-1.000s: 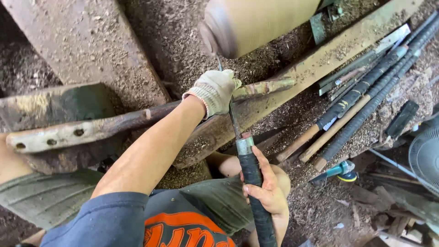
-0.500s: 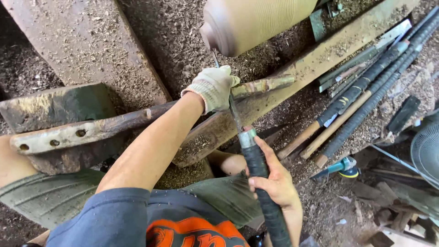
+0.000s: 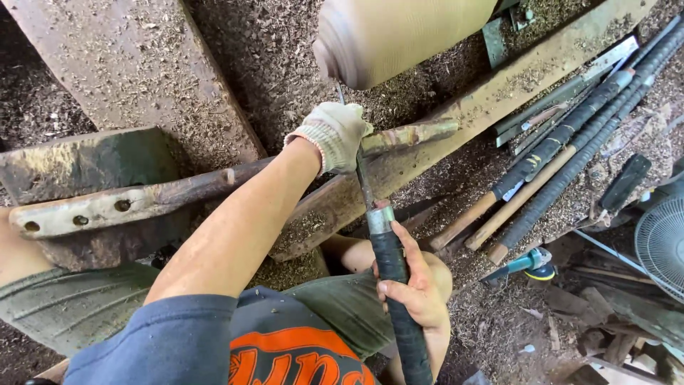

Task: Shaping or refining a piece of wood using a hand tool while it is mounted in a primitive lathe.

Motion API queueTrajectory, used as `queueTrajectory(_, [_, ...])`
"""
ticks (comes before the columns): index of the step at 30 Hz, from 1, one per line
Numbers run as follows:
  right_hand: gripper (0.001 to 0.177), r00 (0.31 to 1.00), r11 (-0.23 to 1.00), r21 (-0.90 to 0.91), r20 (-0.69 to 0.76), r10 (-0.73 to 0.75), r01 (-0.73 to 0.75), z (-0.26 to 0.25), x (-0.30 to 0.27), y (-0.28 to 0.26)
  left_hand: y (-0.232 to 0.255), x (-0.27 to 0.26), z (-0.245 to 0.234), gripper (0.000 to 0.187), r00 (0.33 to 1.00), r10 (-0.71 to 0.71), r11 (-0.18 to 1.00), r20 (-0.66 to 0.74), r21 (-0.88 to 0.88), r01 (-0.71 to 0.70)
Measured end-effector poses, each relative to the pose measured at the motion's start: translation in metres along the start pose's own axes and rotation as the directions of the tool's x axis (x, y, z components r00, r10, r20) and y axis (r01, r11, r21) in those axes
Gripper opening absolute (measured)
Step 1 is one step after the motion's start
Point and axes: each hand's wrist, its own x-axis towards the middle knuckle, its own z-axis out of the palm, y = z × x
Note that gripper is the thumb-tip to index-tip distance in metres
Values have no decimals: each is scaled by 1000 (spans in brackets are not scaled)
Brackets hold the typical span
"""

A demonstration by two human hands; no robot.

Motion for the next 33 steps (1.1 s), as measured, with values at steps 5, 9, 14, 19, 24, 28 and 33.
queueTrajectory(5, [107, 1000, 1000, -10, 30, -9, 9, -10, 2, 3, 5, -3, -10, 36, 999, -18, 999, 48, 48, 15])
queueTrajectory(9, [106, 1000, 998, -66, 20, 21, -20, -15, 1, -5, 6, -5, -9, 31, 996, -58, 998, 63, 32, 56])
queueTrajectory(14, [104, 1000, 984, -175, 28, -8, 13, -21, 5, -12, 8, -8, -13, 32, 998, -68, 998, 18, 9, 68])
queueTrajectory(19, [105, 998, 995, -95, 41, 40, -36, -26, 6, -15, 10, -7, -10, 33, 995, -84, 996, 59, 21, 83])
queueTrajectory(24, [105, 1000, 992, -125, 17, 15, -13, -15, 4, -8, 6, -2, -9, 31, 996, -53, 998, 65, 50, 50])
queueTrajectory(28, [107, 1000, 1000, -12, 13, 7, -6, -3, 1, -2, 3, -2, -11, 33, 999, -12, 1000, 46, 17, 12])
queueTrajectory(33, [107, 1000, 1000, 9, -1, 17, -17, 1, 2, -1, 5, -6, -20, 33, 994, -56, 998, 94, 16, 55])
